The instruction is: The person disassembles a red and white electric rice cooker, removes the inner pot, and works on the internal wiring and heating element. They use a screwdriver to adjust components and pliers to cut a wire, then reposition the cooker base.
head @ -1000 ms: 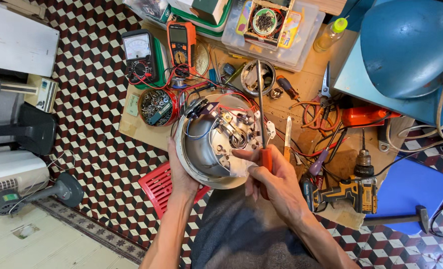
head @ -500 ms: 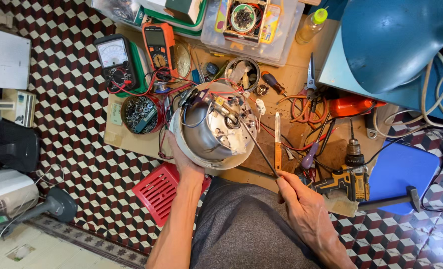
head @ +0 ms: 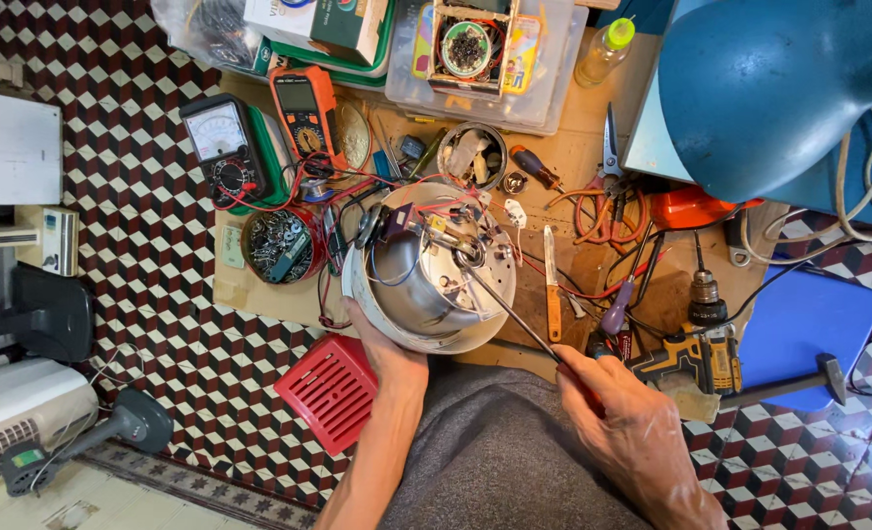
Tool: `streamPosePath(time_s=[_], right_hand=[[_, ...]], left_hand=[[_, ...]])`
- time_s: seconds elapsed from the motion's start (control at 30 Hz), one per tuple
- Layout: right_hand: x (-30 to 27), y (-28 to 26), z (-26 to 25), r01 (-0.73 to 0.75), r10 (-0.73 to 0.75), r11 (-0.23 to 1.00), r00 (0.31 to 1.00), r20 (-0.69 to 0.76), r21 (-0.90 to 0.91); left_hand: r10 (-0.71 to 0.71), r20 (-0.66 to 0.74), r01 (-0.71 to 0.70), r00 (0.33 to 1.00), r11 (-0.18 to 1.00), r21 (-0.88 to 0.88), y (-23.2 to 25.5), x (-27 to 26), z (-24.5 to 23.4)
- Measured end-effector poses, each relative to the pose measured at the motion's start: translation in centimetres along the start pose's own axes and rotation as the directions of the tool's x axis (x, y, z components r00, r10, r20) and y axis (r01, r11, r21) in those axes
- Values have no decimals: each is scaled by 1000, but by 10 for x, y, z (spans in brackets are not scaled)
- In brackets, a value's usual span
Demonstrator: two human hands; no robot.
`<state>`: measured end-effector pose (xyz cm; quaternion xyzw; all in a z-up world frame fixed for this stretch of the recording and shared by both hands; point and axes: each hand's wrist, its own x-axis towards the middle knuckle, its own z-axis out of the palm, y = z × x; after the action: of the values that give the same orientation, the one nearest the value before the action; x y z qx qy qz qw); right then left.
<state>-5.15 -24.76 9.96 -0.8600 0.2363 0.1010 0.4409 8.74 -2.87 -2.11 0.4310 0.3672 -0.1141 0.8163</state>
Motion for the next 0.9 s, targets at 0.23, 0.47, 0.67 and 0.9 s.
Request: streamPosePath(time_s=[0.23,0.47,0.67,0.9], right_hand=[[-4,6,-3,5,-6,992,1000,-10,-124],[6,-4,-25,-31,72,952,990,124,-305],[16,-11,-34,15,11,964,995,99,-265],[29,-21,-36,-31,51,986,991,122,-166]], left_hand=[[-94,-97,93,991,996,-7,-2,-21,-5],[-9,-104,11,994,1000,18,-5,-27,-18],[-67,-97,63,993,997,-43,-1,-21,-9],[-4,-104,3,995,1000,-12,-2,-18,-8]])
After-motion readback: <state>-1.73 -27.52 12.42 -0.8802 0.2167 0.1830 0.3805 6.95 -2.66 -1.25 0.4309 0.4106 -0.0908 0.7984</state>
